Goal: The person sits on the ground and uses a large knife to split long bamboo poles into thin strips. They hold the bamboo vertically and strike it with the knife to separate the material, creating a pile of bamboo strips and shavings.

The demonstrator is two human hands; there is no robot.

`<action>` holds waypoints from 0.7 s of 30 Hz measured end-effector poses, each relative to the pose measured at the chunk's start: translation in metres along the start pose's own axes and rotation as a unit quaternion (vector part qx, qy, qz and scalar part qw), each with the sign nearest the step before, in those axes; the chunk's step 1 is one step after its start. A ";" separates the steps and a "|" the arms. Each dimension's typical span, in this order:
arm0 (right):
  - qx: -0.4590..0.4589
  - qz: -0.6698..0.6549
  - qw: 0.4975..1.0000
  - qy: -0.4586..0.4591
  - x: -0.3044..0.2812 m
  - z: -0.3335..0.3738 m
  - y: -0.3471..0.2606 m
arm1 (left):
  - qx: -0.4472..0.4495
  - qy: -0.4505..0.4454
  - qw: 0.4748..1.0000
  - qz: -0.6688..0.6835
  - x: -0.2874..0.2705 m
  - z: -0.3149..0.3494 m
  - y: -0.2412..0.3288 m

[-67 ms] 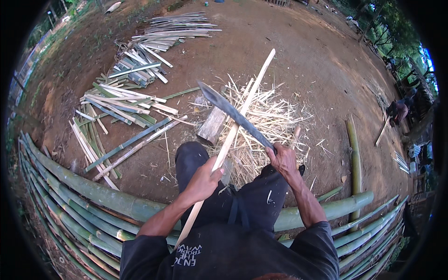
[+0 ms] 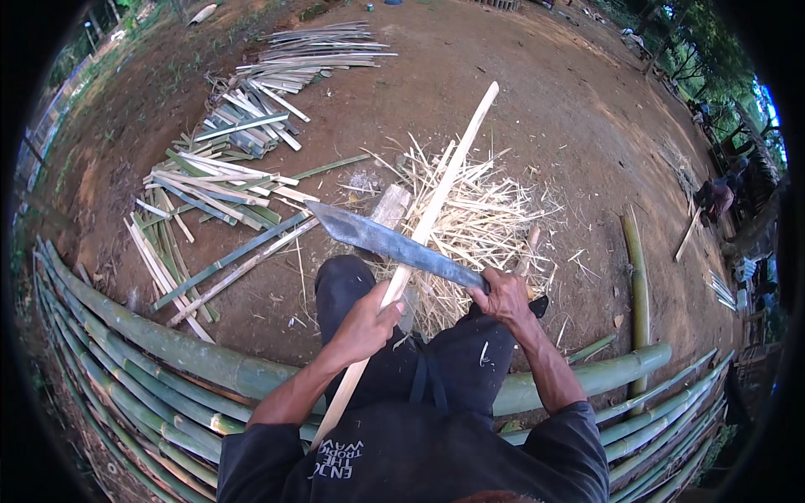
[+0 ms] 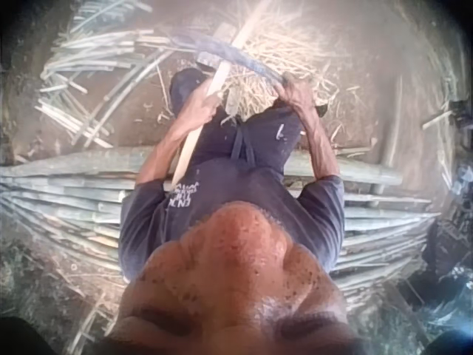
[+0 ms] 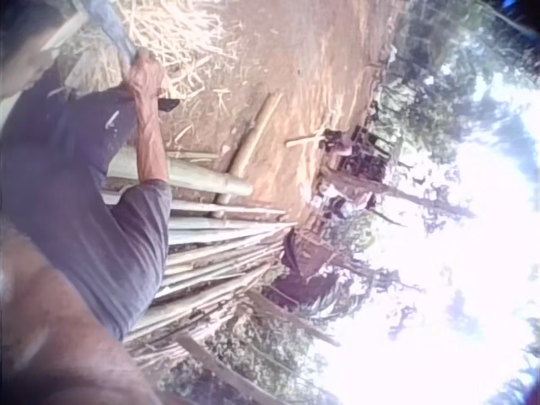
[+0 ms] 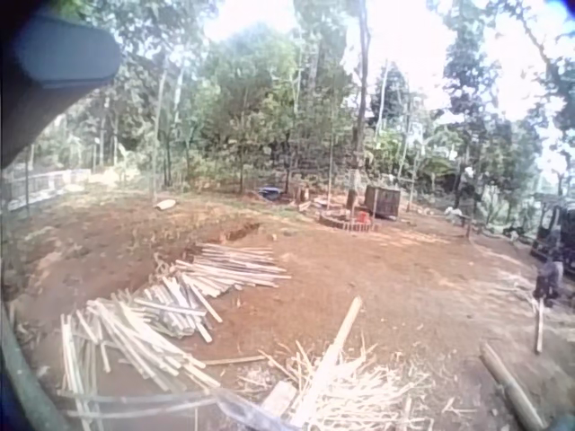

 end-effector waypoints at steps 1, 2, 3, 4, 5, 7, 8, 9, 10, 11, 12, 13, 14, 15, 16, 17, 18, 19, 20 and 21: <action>-0.011 0.003 1.000 -0.001 -0.001 0.000 0.000 | 0.004 -0.007 1.000 0.002 -0.001 0.000 -0.003; 0.054 0.000 0.998 -0.043 0.003 -0.008 0.017 | 0.007 -0.013 1.000 0.004 -0.003 -0.002 -0.008; 0.068 0.024 0.997 -0.033 0.000 -0.017 0.022 | 0.014 -0.021 1.000 0.007 -0.003 -0.004 -0.008; 0.059 0.024 0.997 -0.033 -0.002 -0.014 0.017 | 0.018 -0.016 1.000 0.000 -0.002 -0.003 -0.008; 0.050 0.024 0.998 -0.034 -0.005 -0.008 0.010 | 0.023 -0.011 1.000 -0.006 -0.001 0.000 -0.010; -0.054 0.023 0.998 0.003 -0.007 0.004 -0.007 | 0.031 -0.007 0.999 -0.011 0.000 0.002 -0.009; -0.107 0.023 0.994 0.022 -0.007 0.008 -0.015 | 0.033 -0.008 0.999 -0.010 0.000 0.002 -0.007; -0.050 0.014 0.999 0.009 -0.004 0.003 -0.001 | 0.033 -0.008 0.999 -0.009 0.000 0.005 -0.007; 0.009 0.006 1.000 -0.004 -0.003 -0.005 0.016 | 0.022 -0.016 1.000 0.001 0.001 0.007 -0.008; 0.067 -0.002 0.998 -0.017 -0.002 -0.012 0.033 | 0.011 -0.023 1.000 0.011 0.001 0.011 -0.009; 0.134 0.020 0.990 -0.041 -0.002 -0.020 0.052 | 0.004 -0.027 0.999 0.022 0.001 0.011 -0.008; 0.115 0.016 0.993 -0.038 -0.002 -0.017 0.046 | 0.010 -0.018 1.000 -0.002 -0.002 0.012 -0.008; 0.096 0.012 0.995 -0.035 -0.001 -0.008 0.038 | 0.017 -0.009 0.999 -0.026 -0.004 0.014 -0.009; 0.077 0.008 0.997 -0.033 -0.001 -0.004 0.032 | 0.024 0.001 0.998 -0.050 -0.005 0.015 -0.011; 0.053 0.013 0.998 -0.030 -0.002 -0.004 0.028 | 0.029 0.006 0.999 -0.046 -0.006 0.015 -0.011; 0.028 0.019 0.999 -0.027 -0.003 -0.004 0.024 | 0.034 0.010 0.998 -0.043 -0.006 0.015 -0.010; 0.007 0.024 0.999 -0.025 -0.003 -0.002 0.020 | 0.036 0.013 0.998 -0.041 -0.007 0.016 -0.011; -0.014 0.028 0.999 -0.023 -0.002 -0.001 0.016 | 0.039 0.011 0.998 -0.051 -0.008 0.017 -0.011; 0.038 0.018 0.999 -0.013 -0.001 -0.012 0.038 | 0.042 0.010 0.997 -0.062 -0.008 0.020 -0.011; 0.128 0.023 0.991 -0.026 0.001 -0.018 0.066 | 0.043 0.005 0.996 -0.073 -0.008 0.024 -0.011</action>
Point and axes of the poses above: each hand's wrist, its own z-axis away from the middle knuckle, its own x-axis out of the palm, y = z × x, the point moved 9 cm from there along -z, towards the middle knuckle, and after that the axes turned 8 degrees about z, right-handed, at the moved point
